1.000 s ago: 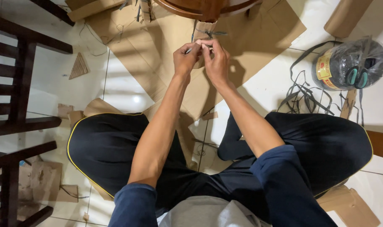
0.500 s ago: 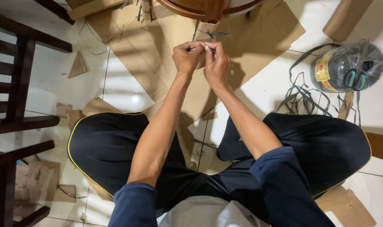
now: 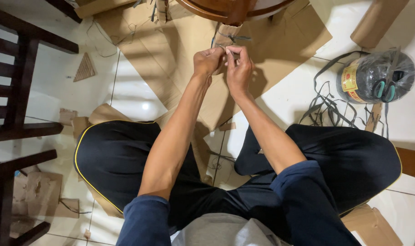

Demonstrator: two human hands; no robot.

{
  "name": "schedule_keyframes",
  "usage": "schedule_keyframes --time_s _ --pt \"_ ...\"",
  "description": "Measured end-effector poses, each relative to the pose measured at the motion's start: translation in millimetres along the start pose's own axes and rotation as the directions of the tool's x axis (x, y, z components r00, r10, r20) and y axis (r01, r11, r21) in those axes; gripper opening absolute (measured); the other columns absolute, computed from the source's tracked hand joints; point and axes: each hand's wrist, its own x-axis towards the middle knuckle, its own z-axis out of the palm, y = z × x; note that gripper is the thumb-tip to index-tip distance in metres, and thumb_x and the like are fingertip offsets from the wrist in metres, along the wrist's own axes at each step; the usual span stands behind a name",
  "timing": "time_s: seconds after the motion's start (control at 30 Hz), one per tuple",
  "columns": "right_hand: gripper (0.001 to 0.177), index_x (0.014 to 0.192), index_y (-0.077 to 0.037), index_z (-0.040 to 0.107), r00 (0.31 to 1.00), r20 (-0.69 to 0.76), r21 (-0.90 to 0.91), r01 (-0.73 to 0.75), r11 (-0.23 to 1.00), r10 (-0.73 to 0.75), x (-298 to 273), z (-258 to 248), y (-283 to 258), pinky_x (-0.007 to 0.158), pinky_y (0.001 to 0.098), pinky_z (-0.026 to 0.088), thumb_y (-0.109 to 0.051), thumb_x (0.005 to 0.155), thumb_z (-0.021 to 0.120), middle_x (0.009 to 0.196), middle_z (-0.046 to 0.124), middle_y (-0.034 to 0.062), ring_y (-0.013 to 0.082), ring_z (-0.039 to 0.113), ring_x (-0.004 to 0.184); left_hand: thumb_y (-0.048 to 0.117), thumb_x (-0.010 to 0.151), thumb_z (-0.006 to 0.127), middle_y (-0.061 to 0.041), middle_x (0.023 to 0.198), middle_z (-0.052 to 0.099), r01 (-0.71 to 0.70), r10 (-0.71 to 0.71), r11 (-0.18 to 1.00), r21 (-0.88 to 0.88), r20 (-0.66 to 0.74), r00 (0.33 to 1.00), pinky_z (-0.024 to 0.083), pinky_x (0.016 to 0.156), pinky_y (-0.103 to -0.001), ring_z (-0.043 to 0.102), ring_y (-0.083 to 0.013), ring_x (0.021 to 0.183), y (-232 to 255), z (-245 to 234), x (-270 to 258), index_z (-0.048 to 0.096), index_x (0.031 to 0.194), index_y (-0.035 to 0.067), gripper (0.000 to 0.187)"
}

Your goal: Wrapping a wooden chair leg with cardboard and securing it with wire ties

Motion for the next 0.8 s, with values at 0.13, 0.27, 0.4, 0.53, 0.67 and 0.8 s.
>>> schedule_keyframes --time_s 0.13,0.27,0.4,0.53,0.67,0.8 --pt "0.015 0.102 -0.007 0.064 1.0 -0.018 -0.123 0.013 0.992 -0.015 0.9 1.8 8.0 0.07 0.0298 0.057 0.0 0.091 0.071 0.095 0.074 0.0021 0.0145 0.068 0.077 0.01 0.088 0.068 -0.007 0.065 0.064 0.065 -0.064 0.993 -0.101 0.006 0.998 0.045 0.049 -0.022 0.055 -0.012 0.051 -3.0 3.6 -3.2 0.07 0.07 0.002 0.02" --pt "0.011 0.096 -0.006 0.067 0.999 -0.025 -0.132 0.031 0.991 -0.035 5.6 -2.1 1.9 0.063 0.0277 0.047 0.0 0.089 0.072 0.093 0.066 0.0022 0.0143 0.056 0.073 0.011 0.09 0.068 -0.006 0.063 0.062 0.066 -0.065 0.992 -0.107 0.009 0.998 0.044 0.05 -0.023 0.048 -0.0108 0.05 -11.6 2.2 1.2 0.07 0.07 0.002 0.022" --pt "0.01 0.102 -0.003 0.068 0.999 0.043 -0.077 0.016 0.997 -0.012 4.6 -2.9 2.0 0.078 0.034 0.053 0.0 0.093 0.065 0.095 0.069 0.0072 0.0201 0.066 0.082 0.013 0.09 0.067 -0.006 0.065 0.062 0.03 -0.026 0.991 -0.13 0.039 0.999 0.04 0.051 -0.022 0.049 -0.011 0.054 -15.3 1.8 3.8 0.07 0.07 0.003 0.024" --pt "0.017 0.105 -0.003 0.069 0.998 0.055 -0.099 0.024 0.995 -0.018 2.5 0.5 5.2 0.076 0.0334 0.061 0.007 0.091 0.064 0.097 0.072 0.0076 0.0193 0.07 0.082 0.011 0.091 0.068 -0.004 0.069 0.063 -0.014 0.023 0.985 -0.172 0.05 0.998 0.038 0.052 -0.02 0.049 -0.008 0.056 -25.2 -3.5 13.3 0.071 0.077 0.002 0.017" --pt "0.018 0.106 -0.004 0.07 0.998 0.06 -0.079 0.038 0.996 -0.033 0.2 -0.1 6.1 0.077 0.032 0.059 0.005 0.091 0.065 0.101 0.072 0.0082 0.0188 0.069 0.085 0.01 0.093 0.066 -0.006 0.075 0.067 -0.037 0.046 0.981 -0.191 0.041 0.998 0.041 0.057 -0.019 0.054 -0.0087 0.063 -18.3 -1.7 2.4 0.074 0.089 0.0 0.013" --pt "0.021 0.107 -0.006 0.071 0.997 0.076 -0.085 0.027 0.996 -0.02 -3.3 3.9 15.2 0.062 0.023 0.053 0.005 0.089 0.068 0.102 0.071 0.0068 0.0127 0.063 0.075 0.006 0.094 0.064 -0.012 0.093 0.074 -0.115 0.115 0.977 -0.182 -0.009 0.993 0.059 0.08 -0.026 0.069 -0.0162 0.082 -12.3 0.1 -9.1 0.075 0.104 -0.005 0.018"
